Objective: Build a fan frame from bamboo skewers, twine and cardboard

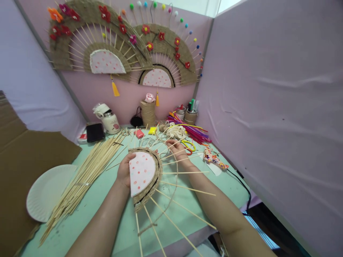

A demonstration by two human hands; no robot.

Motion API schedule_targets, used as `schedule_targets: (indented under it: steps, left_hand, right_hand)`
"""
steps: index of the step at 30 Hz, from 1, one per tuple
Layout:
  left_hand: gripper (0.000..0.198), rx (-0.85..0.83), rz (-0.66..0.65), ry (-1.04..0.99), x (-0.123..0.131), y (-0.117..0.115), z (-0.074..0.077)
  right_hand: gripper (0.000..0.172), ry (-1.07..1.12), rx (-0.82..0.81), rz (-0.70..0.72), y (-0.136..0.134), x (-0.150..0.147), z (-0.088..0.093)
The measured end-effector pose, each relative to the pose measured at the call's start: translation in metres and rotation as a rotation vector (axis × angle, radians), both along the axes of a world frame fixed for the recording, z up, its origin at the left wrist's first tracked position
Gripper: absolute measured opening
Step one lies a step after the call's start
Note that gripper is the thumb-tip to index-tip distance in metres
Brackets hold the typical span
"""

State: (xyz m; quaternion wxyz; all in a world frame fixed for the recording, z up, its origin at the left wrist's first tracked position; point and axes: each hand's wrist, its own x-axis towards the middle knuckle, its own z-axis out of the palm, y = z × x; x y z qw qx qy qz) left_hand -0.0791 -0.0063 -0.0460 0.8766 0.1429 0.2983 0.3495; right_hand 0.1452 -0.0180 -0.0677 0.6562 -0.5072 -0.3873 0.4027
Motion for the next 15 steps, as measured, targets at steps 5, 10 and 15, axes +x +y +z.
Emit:
schedule_targets:
  steps: [5,10,15]
  left_hand:
    - [0.041,-0.001,0.036,0.009,0.001,-0.002,0.006]
    - [0.043,-0.002,0.100,-0.006,0.002,-0.005,0.013]
    - [0.044,-0.027,0.121,0.020,0.001,-0.002,0.011]
  right_hand:
    - [0.021,0.127,0.002,-0.013,-0.004,0.003,0.004]
    - [0.016,0.373,-0.036,0.201,-0.009,0.001,0.015]
    - [0.020,0.428,-0.059,0.327,-0.014,0.000,0.023]
